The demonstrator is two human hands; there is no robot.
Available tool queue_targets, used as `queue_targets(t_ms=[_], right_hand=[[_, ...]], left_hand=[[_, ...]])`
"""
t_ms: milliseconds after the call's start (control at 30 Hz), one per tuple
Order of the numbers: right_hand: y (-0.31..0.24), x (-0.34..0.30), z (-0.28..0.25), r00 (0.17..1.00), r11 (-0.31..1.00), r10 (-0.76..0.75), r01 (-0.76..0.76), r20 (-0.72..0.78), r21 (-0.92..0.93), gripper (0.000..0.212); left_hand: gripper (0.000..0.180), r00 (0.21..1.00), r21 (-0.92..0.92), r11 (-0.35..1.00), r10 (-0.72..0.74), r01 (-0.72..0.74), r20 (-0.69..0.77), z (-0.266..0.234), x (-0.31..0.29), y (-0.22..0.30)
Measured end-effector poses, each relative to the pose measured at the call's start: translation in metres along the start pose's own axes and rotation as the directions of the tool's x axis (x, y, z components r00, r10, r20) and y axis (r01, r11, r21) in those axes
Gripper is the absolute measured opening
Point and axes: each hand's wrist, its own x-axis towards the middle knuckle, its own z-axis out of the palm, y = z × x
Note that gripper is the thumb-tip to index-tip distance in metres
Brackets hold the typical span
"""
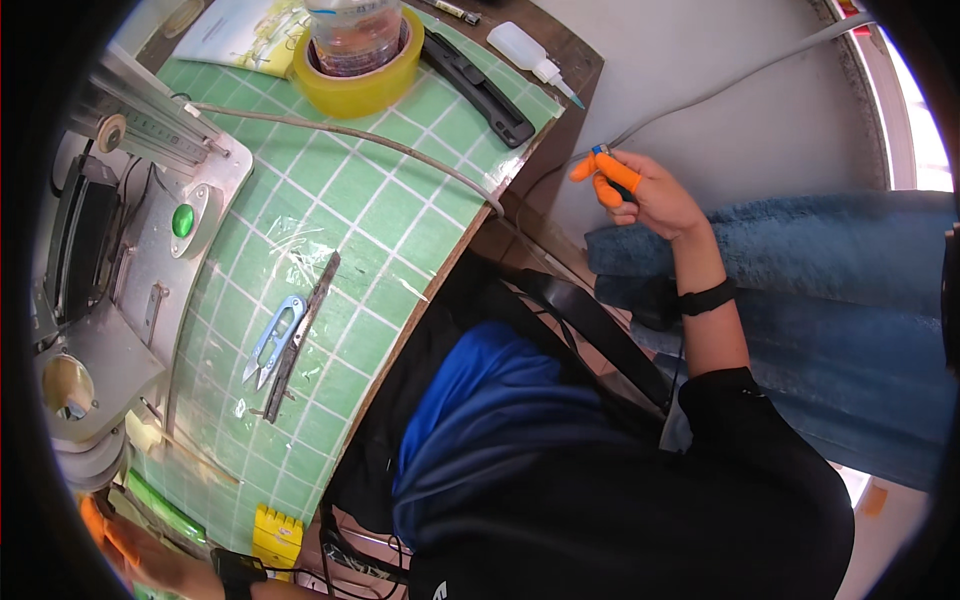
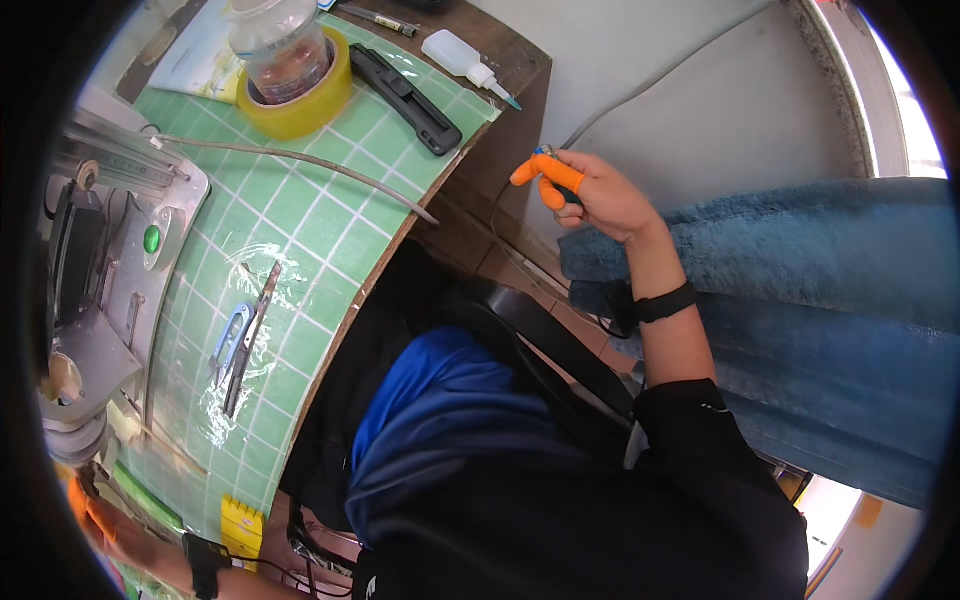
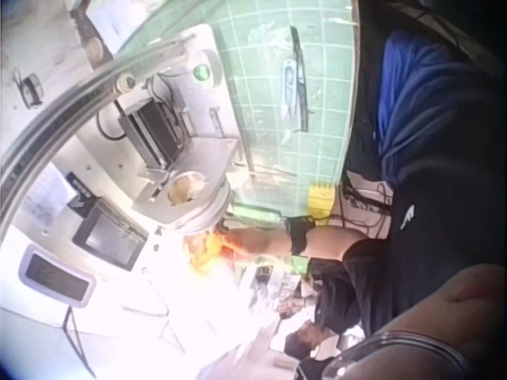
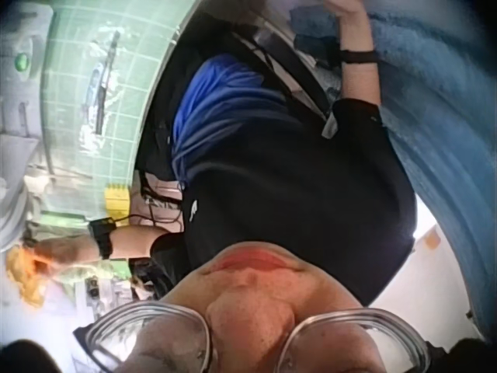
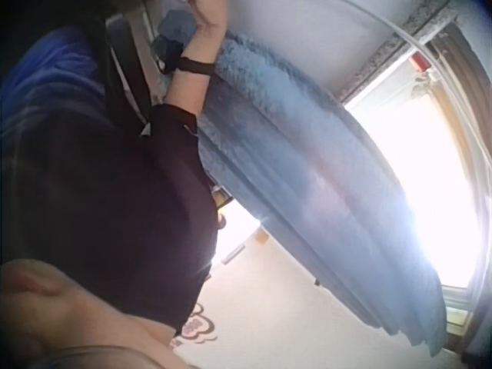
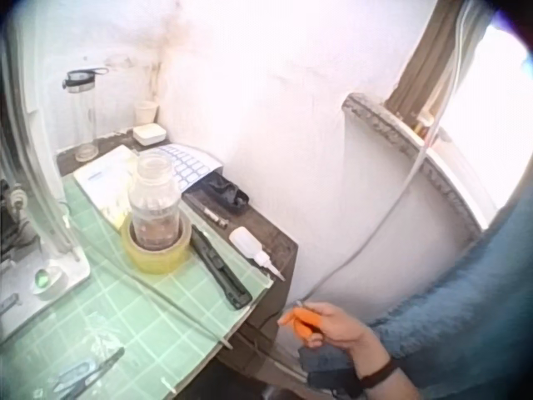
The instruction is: Assembling small electronic or mechanical components using adhesive and manual tools.
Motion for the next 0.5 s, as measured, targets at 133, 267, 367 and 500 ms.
queue_targets(t_ms=[133,267,367,500], right_hand=[[0.023,0.015,-0.012,0.963,0.96,-0.06,-0.016,0.261,0.279,0.041],[0.051,0.018,-0.009,0.941,0.832,-0.193,0.008,0.277,0.555,0.044],[0.043,0.014,0.02,0.994,0.796,-0.071,0.01,0.077,0.605,0.041],[0.034,0.004,0.026,0.985,0.908,-0.148,0.099,0.092,0.407,0.043]], left_hand=[[0.025,0.999,0.01,0.999,-0.038,0.038,0.004,0.014,0.002,0.018],[0.025,0.997,0.003,0.997,-0.083,0.083,0.0,-0.001,0.006,0.002],[0.025,0.993,0.005,0.993,-0.122,0.122,-0.007,0.003,0.004,0.007],[0.026,0.985,-0.004,0.985,-0.173,0.173,-0.024,0.005,0.001,0.012]])
